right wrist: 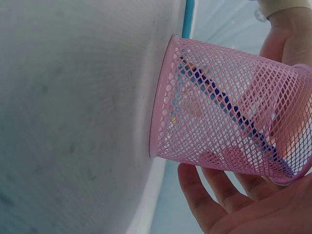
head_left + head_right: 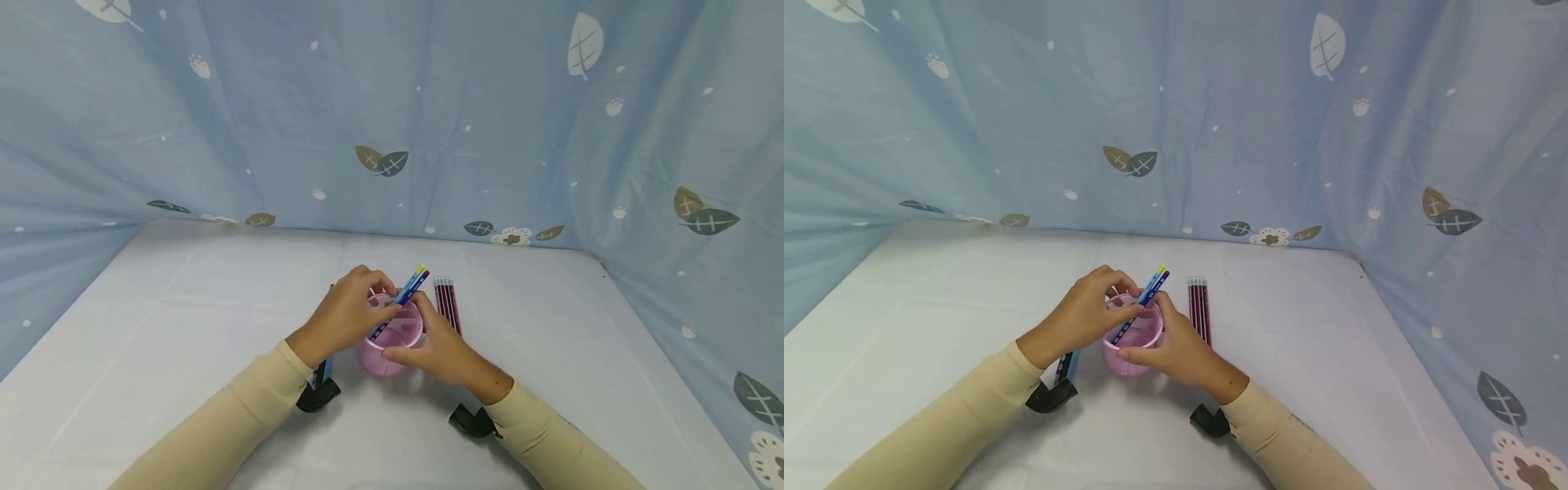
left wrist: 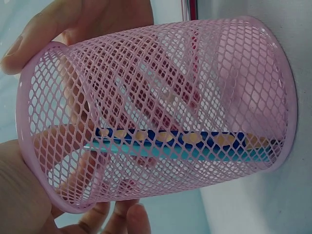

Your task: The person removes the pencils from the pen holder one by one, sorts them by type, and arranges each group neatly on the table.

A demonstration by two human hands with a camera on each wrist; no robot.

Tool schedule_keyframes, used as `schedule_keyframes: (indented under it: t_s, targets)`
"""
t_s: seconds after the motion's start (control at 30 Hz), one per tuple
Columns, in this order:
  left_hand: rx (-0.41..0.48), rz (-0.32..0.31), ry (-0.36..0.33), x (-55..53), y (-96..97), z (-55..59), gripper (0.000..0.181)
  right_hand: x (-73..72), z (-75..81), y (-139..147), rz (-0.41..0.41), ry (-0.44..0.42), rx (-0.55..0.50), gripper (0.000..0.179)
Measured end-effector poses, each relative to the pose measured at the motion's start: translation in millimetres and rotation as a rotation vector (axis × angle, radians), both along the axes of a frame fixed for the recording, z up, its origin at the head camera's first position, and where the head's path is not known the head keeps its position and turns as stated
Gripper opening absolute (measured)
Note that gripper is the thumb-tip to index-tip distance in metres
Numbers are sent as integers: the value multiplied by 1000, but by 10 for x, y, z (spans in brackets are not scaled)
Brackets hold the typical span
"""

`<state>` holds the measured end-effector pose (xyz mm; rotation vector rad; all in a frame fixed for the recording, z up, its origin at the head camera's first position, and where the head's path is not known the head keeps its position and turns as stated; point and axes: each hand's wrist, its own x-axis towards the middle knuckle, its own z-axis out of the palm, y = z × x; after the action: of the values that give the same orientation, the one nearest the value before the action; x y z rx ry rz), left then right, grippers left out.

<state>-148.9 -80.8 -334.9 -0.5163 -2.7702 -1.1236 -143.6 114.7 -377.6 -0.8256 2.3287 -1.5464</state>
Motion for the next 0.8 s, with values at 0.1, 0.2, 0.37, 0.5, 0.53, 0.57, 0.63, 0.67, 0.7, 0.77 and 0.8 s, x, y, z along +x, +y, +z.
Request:
schedule_keyframes:
  t_s: [0.1, 0.2, 0.37, 0.5, 0.53, 0.57, 0.63, 0.67, 0.7, 0.77, 0.8]
  targets:
    - [4, -3, 4, 3, 6, 3, 17, 0, -2, 3, 0, -2, 6, 75]
    - [4, -6, 16, 4, 8, 1, 16, 0, -4, 3, -2, -5, 7, 75]
    - [-5, 5, 9, 2, 2, -6, 16, 2, -8, -4, 2, -15, 5, 76]
    - [-3, 4, -18, -4, 0, -6, 15, 1, -13, 2, -4, -2, 14, 75]
    - [2, 3, -23, -6, 2, -3, 15, 0, -15, 3, -4, 1, 14, 74]
    - [6, 2, -26, -8, 4, -1, 15, -2, -15, 5, -4, 3, 13, 74]
    - [14, 4, -33, -12, 4, 1, 15, -6, -14, 4, -1, 7, 9, 73]
    - [17, 5, -36, -14, 2, -1, 14, -9, -13, 1, 2, 6, 5, 74]
    - [20, 6, -40, -16, 1, -1, 14, -10, -11, 0, 4, 5, 2, 74]
    - [25, 5, -47, -22, -2, -6, 14, -8, -8, -1, 1, 8, 1, 74]
    - [29, 3, -50, -24, -3, -7, 14, -8, -6, -2, 0, 10, -1, 74]
